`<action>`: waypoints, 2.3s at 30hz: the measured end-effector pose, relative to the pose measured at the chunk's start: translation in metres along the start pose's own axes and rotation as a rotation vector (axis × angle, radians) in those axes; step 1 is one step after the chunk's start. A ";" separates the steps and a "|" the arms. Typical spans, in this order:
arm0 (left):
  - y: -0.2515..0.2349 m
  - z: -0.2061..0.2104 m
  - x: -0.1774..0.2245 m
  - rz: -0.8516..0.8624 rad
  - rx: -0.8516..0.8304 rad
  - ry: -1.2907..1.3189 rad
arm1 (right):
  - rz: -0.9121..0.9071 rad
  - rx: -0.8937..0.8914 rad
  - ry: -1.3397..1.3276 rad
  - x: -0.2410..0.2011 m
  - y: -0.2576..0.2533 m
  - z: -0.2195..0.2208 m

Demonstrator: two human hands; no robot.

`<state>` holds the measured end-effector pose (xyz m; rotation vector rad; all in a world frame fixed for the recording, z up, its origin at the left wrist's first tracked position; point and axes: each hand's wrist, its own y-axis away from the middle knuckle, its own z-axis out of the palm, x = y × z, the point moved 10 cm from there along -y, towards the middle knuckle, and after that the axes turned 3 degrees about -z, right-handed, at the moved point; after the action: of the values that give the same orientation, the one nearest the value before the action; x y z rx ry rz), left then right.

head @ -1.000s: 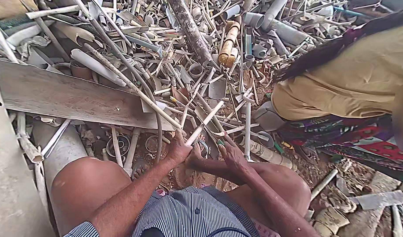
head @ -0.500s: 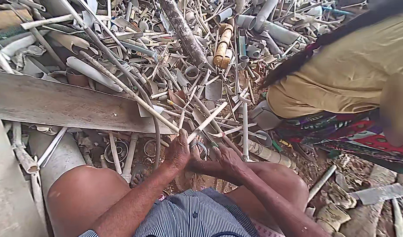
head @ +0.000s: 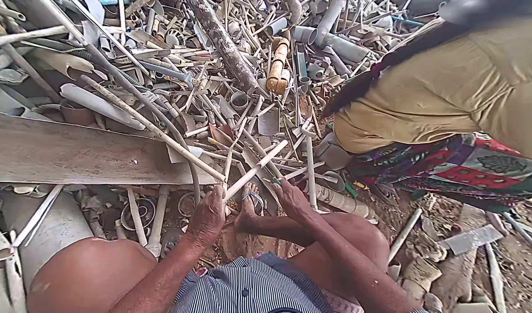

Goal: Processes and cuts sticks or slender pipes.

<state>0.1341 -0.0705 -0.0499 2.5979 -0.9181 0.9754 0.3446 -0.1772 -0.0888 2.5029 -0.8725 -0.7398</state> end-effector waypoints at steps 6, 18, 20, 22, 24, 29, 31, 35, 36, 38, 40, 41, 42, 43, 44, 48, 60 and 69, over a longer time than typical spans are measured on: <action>0.010 -0.013 0.017 0.262 0.201 -0.130 | -0.138 -0.041 0.051 -0.018 0.013 0.007; 0.013 -0.015 0.034 0.494 0.371 -0.259 | -0.231 -0.081 0.080 -0.058 0.044 0.036; 0.011 -0.021 0.029 0.463 0.391 -0.260 | -0.153 0.005 0.006 -0.023 0.026 0.015; 0.008 -0.024 0.026 0.459 0.424 -0.281 | 0.014 0.108 -0.086 0.031 0.004 -0.010; 0.009 -0.021 0.025 0.445 0.405 -0.282 | 0.139 0.127 -0.107 0.058 -0.004 -0.019; 0.005 -0.008 0.026 0.402 0.327 -0.225 | -0.121 -0.076 0.063 -0.044 0.037 0.040; 0.000 -0.012 0.019 0.319 0.254 -0.131 | -0.190 -0.060 0.115 -0.057 0.041 0.040; -0.008 -0.010 -0.021 -0.059 -0.105 0.073 | 0.074 0.109 -0.053 0.033 -0.004 -0.014; -0.006 -0.005 -0.027 -0.086 -0.161 0.095 | 0.144 0.136 -0.089 0.055 -0.012 -0.022; -0.006 0.002 -0.029 -0.083 -0.206 0.142 | 0.181 0.138 -0.093 0.060 -0.011 -0.025; -0.004 0.004 -0.024 -0.091 -0.230 0.174 | 0.072 0.065 -0.028 0.023 0.007 0.000; -0.004 0.005 -0.021 -0.096 -0.248 0.172 | -0.010 0.002 0.008 0.001 0.020 0.020; -0.005 0.004 -0.019 -0.089 -0.255 0.166 | -0.090 -0.056 0.052 -0.019 0.033 0.040; -0.005 0.002 -0.017 -0.070 -0.240 0.159 | -0.160 -0.083 0.093 -0.033 0.043 0.053; -0.006 -0.001 -0.016 -0.038 -0.200 0.152 | -0.195 -0.079 0.112 -0.037 0.047 0.055; -0.001 -0.007 -0.012 0.042 -0.092 0.096 | 0.036 0.093 -0.036 0.034 0.010 0.001; 0.018 -0.015 -0.003 0.322 0.117 -0.045 | 0.050 0.130 -0.039 0.050 0.004 -0.032; 0.002 0.016 -0.036 -0.247 -0.450 0.680 | 0.125 0.343 -1.196 0.072 0.000 -0.039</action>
<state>0.1202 -0.0615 -0.0859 1.7650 -0.5345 1.2750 0.4161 -0.2176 -0.0836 2.0428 -1.5792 -2.2623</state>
